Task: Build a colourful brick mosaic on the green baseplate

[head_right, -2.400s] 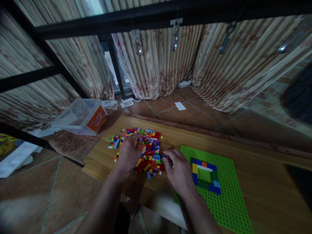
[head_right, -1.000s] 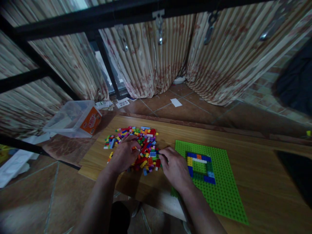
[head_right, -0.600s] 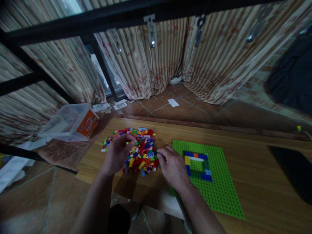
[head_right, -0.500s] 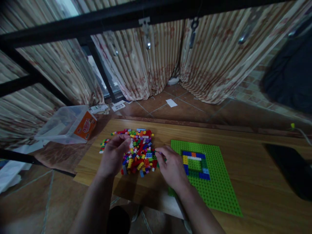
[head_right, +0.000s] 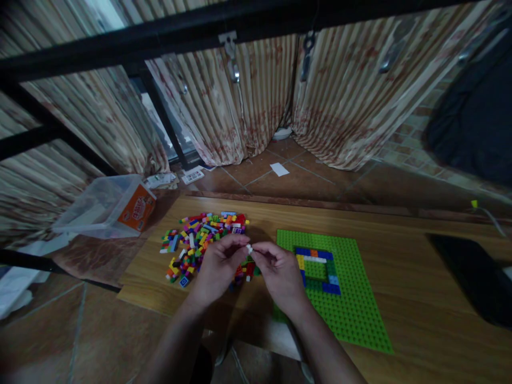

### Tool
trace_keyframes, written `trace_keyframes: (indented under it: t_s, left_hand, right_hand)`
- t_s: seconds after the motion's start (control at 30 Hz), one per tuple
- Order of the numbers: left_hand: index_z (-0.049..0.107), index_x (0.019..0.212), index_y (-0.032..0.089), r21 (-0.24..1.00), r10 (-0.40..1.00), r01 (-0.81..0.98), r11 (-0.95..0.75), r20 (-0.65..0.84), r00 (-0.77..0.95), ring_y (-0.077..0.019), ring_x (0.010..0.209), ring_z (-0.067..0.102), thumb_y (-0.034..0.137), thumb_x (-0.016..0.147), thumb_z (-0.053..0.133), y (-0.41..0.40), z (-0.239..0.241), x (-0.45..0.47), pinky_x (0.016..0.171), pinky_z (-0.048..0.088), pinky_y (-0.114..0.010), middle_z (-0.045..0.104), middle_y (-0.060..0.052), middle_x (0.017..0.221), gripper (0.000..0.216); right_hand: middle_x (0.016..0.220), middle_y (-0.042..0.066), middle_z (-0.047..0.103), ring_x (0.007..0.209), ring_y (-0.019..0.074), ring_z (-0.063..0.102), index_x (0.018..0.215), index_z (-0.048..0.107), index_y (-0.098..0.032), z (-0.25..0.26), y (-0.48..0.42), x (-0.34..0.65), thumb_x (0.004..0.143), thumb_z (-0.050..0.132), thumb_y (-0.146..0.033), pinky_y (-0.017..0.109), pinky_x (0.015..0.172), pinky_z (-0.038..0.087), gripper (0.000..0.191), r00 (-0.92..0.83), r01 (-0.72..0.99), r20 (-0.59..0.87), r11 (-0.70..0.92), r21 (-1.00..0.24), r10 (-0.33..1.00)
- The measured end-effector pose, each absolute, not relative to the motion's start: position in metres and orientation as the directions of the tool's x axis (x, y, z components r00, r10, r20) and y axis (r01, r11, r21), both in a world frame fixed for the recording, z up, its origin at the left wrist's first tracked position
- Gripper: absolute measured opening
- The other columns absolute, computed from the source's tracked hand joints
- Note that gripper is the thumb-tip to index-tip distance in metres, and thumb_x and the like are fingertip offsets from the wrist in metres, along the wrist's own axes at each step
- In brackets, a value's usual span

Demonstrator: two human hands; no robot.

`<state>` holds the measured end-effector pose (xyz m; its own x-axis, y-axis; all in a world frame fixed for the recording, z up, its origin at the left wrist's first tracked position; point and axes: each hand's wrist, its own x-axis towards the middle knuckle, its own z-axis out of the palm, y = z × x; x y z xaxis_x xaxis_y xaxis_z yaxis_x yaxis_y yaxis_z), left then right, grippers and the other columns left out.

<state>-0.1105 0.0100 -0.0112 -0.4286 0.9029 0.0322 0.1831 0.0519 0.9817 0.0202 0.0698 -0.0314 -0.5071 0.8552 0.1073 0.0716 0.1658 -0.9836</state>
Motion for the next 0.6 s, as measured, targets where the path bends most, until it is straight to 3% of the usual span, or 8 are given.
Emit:
trace_keyframes:
  t_s: [0.17,0.3,0.43,0.6]
  left_hand:
    - [0.067,0.101,0.018,0.804,0.825,0.575,0.148,0.220,-0.520,-0.0186,0.095,0.065,0.015,0.086,0.053,0.011,-0.014,-0.124,0.088,0.050,-0.032,0.071,-0.006,0.101,0.020]
    - [0.067,0.101,0.018,0.552,0.774,0.784,0.284,0.350,-0.527,-0.0234,0.102,0.062,0.018,0.087,0.052,0.024,-0.014,-0.151,0.095,0.047,-0.038,0.069,-0.008,0.103,0.021]
    - [0.064,0.113,0.017,0.393,0.844,0.889,0.235,0.371,-0.387,-0.0237,0.111,0.057,0.015,0.086,0.050,0.043,-0.019,-0.166,0.105,0.038,-0.040,0.067,-0.008,0.116,0.031]
    - [0.058,0.126,0.017,0.335,0.855,0.889,0.311,0.311,-0.416,-0.0271,0.121,0.050,0.016,0.085,0.051,0.061,-0.027,-0.163,0.105,0.038,-0.043,0.060,-0.010,0.131,0.042]
  right_hand:
    - [0.093,0.004,0.073,0.083,0.0190,0.067,0.093,0.070,-0.023,-0.042,0.073,0.024,0.088,0.053,-0.030,0.032,0.077,0.051,0.019,-0.524,0.342,0.204,0.424,-0.839,0.827]
    - [0.094,0.003,0.073,0.082,0.0187,0.067,0.093,0.069,-0.023,-0.046,0.076,0.022,0.088,0.051,-0.028,0.032,0.076,0.050,0.019,-0.518,0.438,0.212,0.470,-0.767,0.829]
    - [0.093,0.004,0.073,0.081,0.0190,0.068,0.091,0.069,-0.023,-0.048,0.082,0.018,0.089,0.051,-0.028,0.032,0.077,0.050,0.019,-0.521,0.464,0.225,0.494,-0.735,0.824]
    - [0.093,0.004,0.073,0.080,0.0189,0.068,0.094,0.068,-0.023,-0.051,0.088,0.015,0.090,0.050,-0.029,0.031,0.074,0.049,0.020,-0.549,0.465,0.243,0.533,-0.707,0.800]
